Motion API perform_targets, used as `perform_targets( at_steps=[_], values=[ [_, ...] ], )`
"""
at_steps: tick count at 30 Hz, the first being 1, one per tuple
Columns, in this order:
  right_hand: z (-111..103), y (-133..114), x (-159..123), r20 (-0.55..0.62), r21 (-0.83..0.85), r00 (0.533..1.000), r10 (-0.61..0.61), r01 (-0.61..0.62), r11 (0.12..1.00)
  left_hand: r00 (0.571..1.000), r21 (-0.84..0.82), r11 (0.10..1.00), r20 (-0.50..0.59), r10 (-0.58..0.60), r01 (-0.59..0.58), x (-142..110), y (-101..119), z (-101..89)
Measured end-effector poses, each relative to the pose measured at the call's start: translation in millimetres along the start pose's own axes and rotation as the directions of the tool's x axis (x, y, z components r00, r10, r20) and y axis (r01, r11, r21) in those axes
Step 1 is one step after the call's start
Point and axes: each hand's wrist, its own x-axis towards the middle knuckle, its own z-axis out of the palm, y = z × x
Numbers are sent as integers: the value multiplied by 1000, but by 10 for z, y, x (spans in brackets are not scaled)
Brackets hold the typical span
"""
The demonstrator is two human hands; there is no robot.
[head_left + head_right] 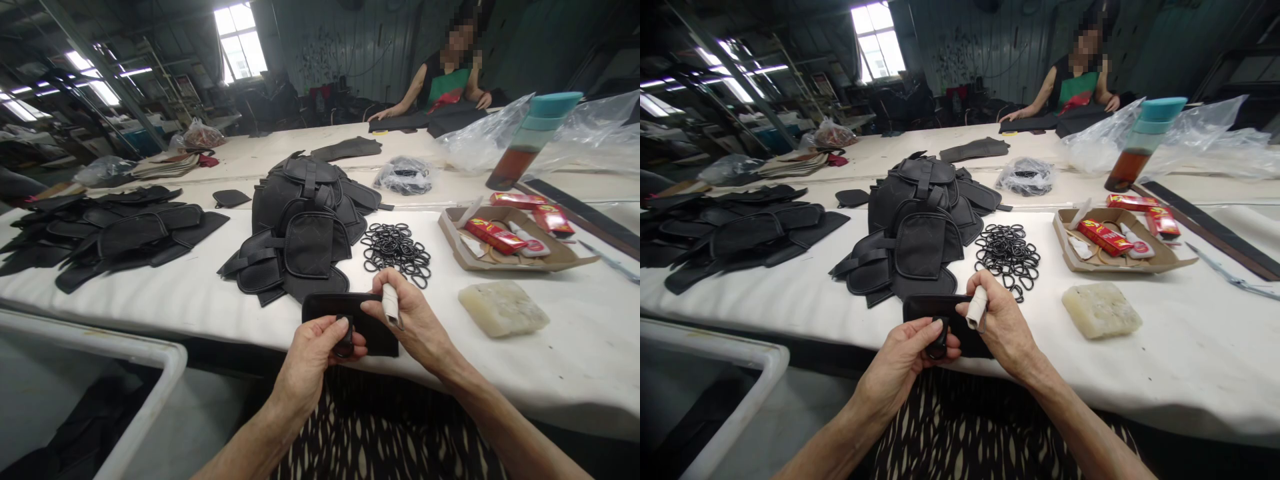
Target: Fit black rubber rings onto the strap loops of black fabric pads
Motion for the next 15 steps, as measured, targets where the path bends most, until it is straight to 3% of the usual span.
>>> perform_targets(
  at_steps=[9,15],
  values=[
    [21,6,4,4,-15,1000,-10,10,1000,1000,-19,1000,-6,-11,11,9,3,-13],
    [16,3,42,-18,-38,1000,-19,18,999,999,-120,992,1,-43,43,50,23,8]
  ],
)
